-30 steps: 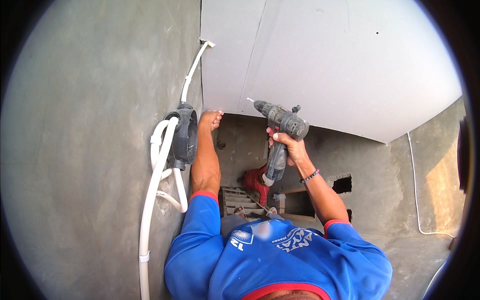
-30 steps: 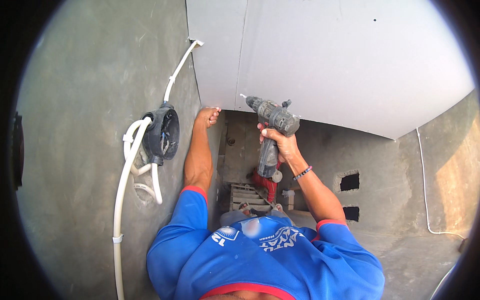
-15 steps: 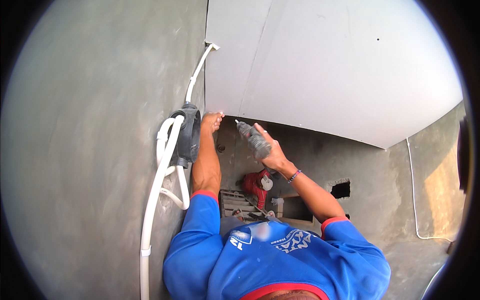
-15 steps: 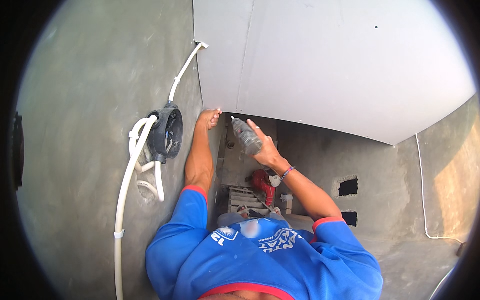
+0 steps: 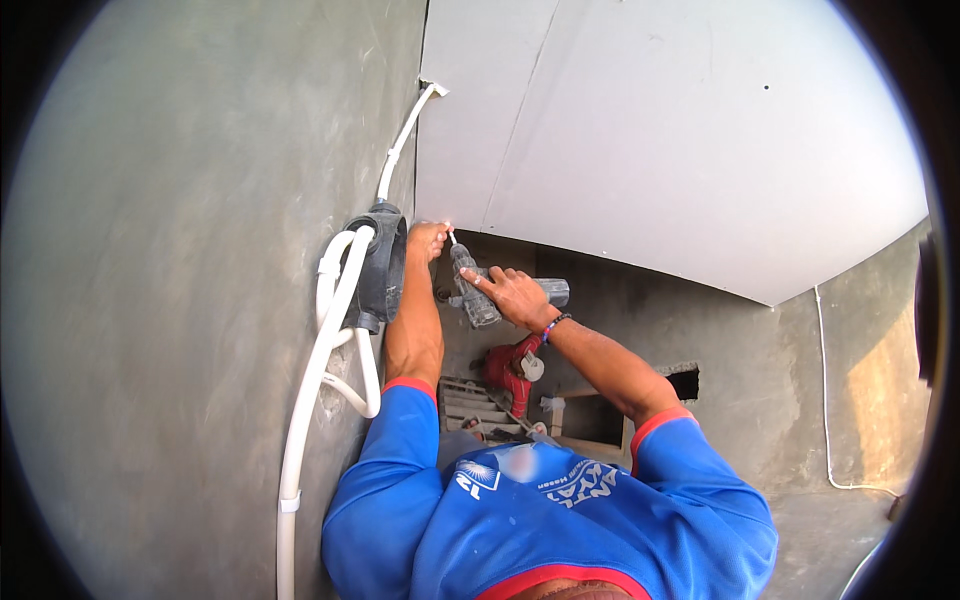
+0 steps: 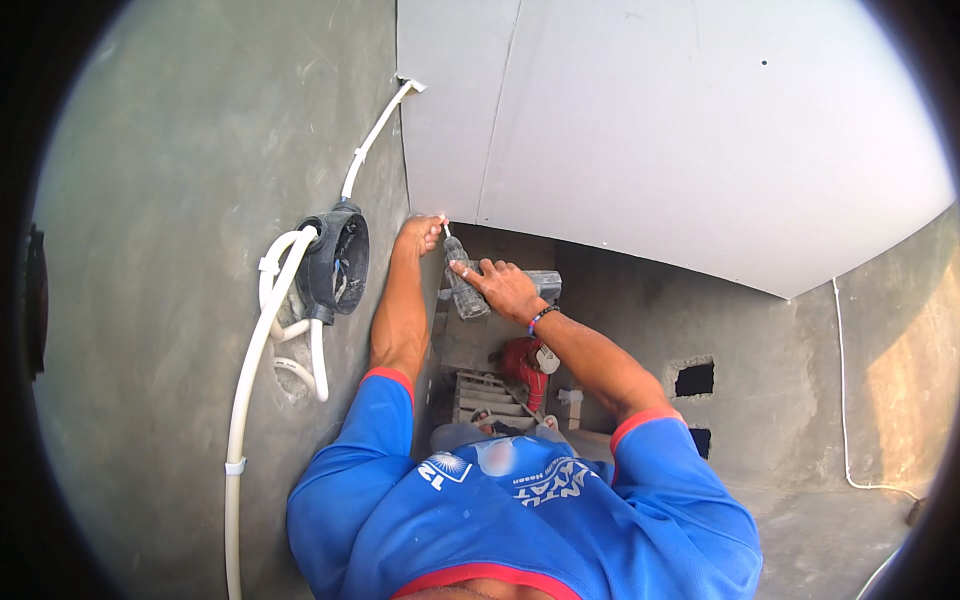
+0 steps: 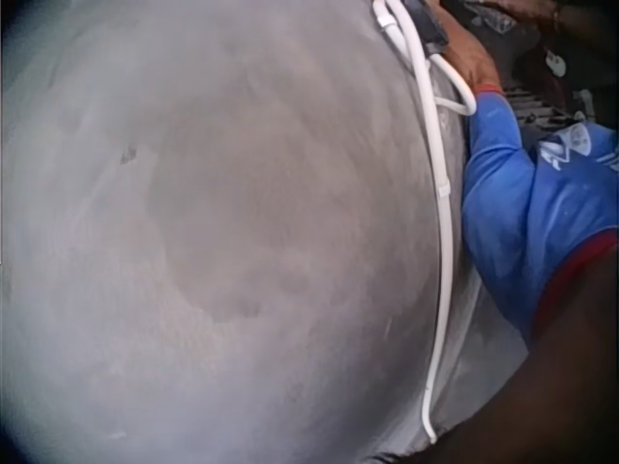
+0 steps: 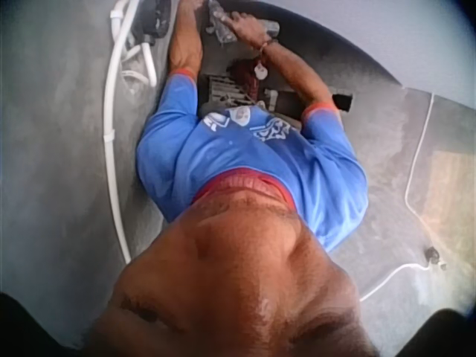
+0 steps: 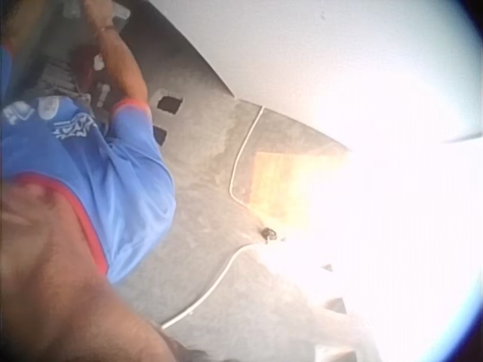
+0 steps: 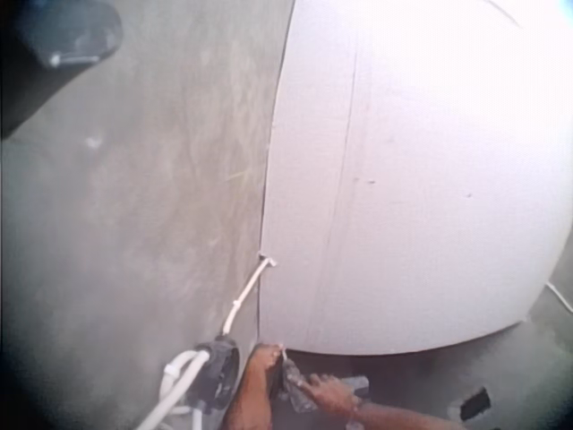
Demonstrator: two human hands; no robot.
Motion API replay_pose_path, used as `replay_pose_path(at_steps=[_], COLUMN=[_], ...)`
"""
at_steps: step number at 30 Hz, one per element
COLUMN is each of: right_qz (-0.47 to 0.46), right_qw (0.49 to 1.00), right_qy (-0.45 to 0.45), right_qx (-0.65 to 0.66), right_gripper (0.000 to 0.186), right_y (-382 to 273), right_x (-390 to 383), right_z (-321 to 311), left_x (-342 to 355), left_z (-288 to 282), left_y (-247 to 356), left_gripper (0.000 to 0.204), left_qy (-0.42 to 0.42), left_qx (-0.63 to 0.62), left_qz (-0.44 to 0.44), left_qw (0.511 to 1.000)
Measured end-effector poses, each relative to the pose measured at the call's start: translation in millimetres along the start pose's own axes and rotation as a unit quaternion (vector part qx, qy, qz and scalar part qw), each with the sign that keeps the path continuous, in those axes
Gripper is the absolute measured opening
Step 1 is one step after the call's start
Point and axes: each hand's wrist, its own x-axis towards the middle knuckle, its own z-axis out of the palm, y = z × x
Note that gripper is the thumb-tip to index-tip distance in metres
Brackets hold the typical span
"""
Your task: The person uses a power drill to secure a large white ceiling panel to a metal frame, frequently repositioning their hands to align the panel edges.
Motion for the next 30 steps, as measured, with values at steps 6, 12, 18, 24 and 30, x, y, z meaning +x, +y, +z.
replay_pose_path(at_steps=[6,12,18,24,30], right_qz=[-0.017,-0.011,-0.009,-0.002,0.005], right_qw=[1.0,1.0,1.0,0.999,0.999], right_qy=[-0.013,0.011,0.023,0.031,0.042], right_qx=[-0.011,-0.001,0.005,0.008,0.026], right_gripper=[0.07,0.07,0.071,0.07,0.068], right_y=[1,3,3,3,2], right_x=[0,-4,-3,-3,-5], right_z=[4,10,11,13,13], left_x=[2,0,3,1,1], left_z=[-6,-1,-1,1,1], left_y=[0,3,1,2,3], left_gripper=[0.016,0.015,0.016,0.016,0.016], left_qy=[-0.013,0.001,-0.003,-0.007,0.004], left_qx=[-0.018,-0.012,-0.016,-0.012,-0.009], left_qz=[-0.012,-0.016,-0.021,-0.016,-0.02], left_qw=[1.0,1.0,1.0,1.0,1.0])
